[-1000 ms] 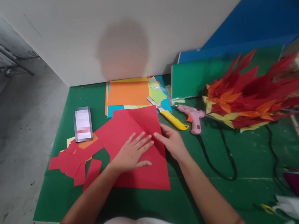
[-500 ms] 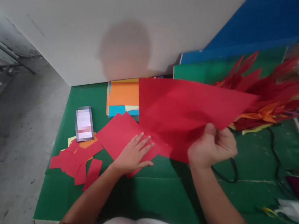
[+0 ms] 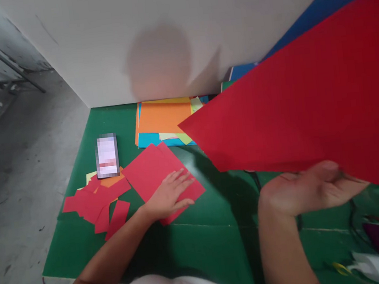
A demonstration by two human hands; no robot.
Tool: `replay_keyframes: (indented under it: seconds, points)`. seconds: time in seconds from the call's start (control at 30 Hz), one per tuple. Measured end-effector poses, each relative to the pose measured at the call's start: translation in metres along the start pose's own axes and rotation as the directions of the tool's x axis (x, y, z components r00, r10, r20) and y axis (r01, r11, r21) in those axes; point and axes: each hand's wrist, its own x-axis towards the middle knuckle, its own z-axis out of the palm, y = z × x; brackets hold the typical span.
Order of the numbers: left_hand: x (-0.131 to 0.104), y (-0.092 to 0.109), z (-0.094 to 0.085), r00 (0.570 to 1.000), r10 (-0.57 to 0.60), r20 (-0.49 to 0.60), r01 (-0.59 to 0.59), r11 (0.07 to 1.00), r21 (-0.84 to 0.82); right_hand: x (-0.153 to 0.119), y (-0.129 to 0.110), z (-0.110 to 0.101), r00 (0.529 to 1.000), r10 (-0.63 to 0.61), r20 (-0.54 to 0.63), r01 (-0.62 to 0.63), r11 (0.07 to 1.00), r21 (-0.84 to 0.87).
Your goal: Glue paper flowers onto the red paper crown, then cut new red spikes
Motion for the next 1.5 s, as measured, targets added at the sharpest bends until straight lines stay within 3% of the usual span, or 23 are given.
replay_keyframes:
  seconds: [0.07, 0.13, 0.27, 0.37, 0.43, 0.53, 0.6, 0.7, 0.77, 0.83, 0.93, 1.03, 1.17, 1.27, 1.4, 1.5]
  points:
    - [-0.002, 0.001, -0.001, 0.995, -0.066, -0.077, 0.048, 0.976, -0.213, -0.006, 0.000, 0.002, 0.996, 0.068, 0.060, -0.071, 0.997, 0.038]
    - [-0.002, -0.001, 0.001, 0.977, -0.134, -0.165, 0.042, 0.884, -0.466, -0.011, 0.002, 0.002, 0.984, 0.148, 0.103, -0.154, 0.987, 0.052]
    - [0.004, -0.009, 0.004, 0.926, -0.267, -0.268, -0.087, 0.540, -0.837, -0.016, 0.011, -0.005, 0.948, 0.290, 0.128, -0.296, 0.955, 0.032]
    - [0.009, -0.013, 0.001, 0.896, -0.370, -0.245, -0.139, 0.291, -0.947, -0.016, 0.017, -0.011, 0.895, 0.437, 0.086, -0.440, 0.898, 0.022]
    - [0.008, -0.011, -0.006, 0.879, -0.422, -0.224, -0.165, 0.172, -0.971, -0.018, 0.019, -0.012, 0.842, 0.534, 0.080, -0.537, 0.844, 0.019]
    - [0.000, -0.004, -0.024, 0.919, -0.383, -0.087, -0.118, -0.059, -0.991, -0.027, 0.023, -0.013, 0.751, 0.644, 0.148, -0.647, 0.762, -0.036]
    - [-0.006, -0.003, -0.037, 0.935, -0.354, -0.026, -0.088, -0.161, -0.983, -0.036, 0.026, -0.014, 0.688, 0.679, 0.258, -0.667, 0.731, -0.146]
    - [-0.014, -0.010, -0.048, 0.941, -0.339, -0.006, -0.064, -0.158, -0.985, -0.051, 0.029, -0.015, 0.597, 0.654, 0.464, -0.563, 0.754, -0.338]
    - [-0.016, -0.018, -0.048, 0.930, -0.368, 0.010, -0.018, -0.072, -0.997, -0.061, 0.030, -0.015, 0.555, 0.628, 0.546, -0.488, 0.777, -0.397]
    - [-0.016, -0.024, -0.046, 0.884, -0.460, 0.081, 0.103, 0.024, -0.994, -0.067, 0.027, -0.014, 0.531, 0.614, 0.584, -0.456, 0.788, -0.415]
    - [-0.014, -0.027, -0.045, 0.784, -0.604, 0.146, 0.230, 0.065, -0.971, -0.069, 0.024, -0.014, 0.479, 0.594, 0.646, -0.417, 0.802, -0.428]
    - [-0.011, -0.024, -0.052, 0.718, -0.694, 0.053, 0.136, 0.065, -0.989, -0.064, 0.024, -0.018, 0.409, 0.566, 0.716, -0.399, 0.816, -0.418]
    - [-0.007, -0.024, -0.062, 0.613, -0.785, -0.085, -0.009, 0.101, -0.995, -0.056, 0.028, -0.023, 0.246, 0.536, 0.807, -0.415, 0.811, -0.412]
    - [-0.006, -0.027, -0.064, 0.546, -0.831, -0.100, -0.043, 0.091, -0.995, -0.055, 0.029, -0.024, 0.145, 0.493, 0.858, -0.346, 0.838, -0.423]
    - [-0.006, -0.026, -0.064, 0.494, -0.864, -0.099, -0.067, 0.076, -0.995, -0.051, 0.028, -0.024, 0.011, 0.376, 0.926, -0.261, 0.896, -0.361]
    - [-0.006, -0.024, -0.064, 0.459, -0.884, -0.092, -0.065, 0.069, -0.995, -0.048, 0.026, -0.023, -0.024, 0.371, 0.928, -0.264, 0.893, -0.364]
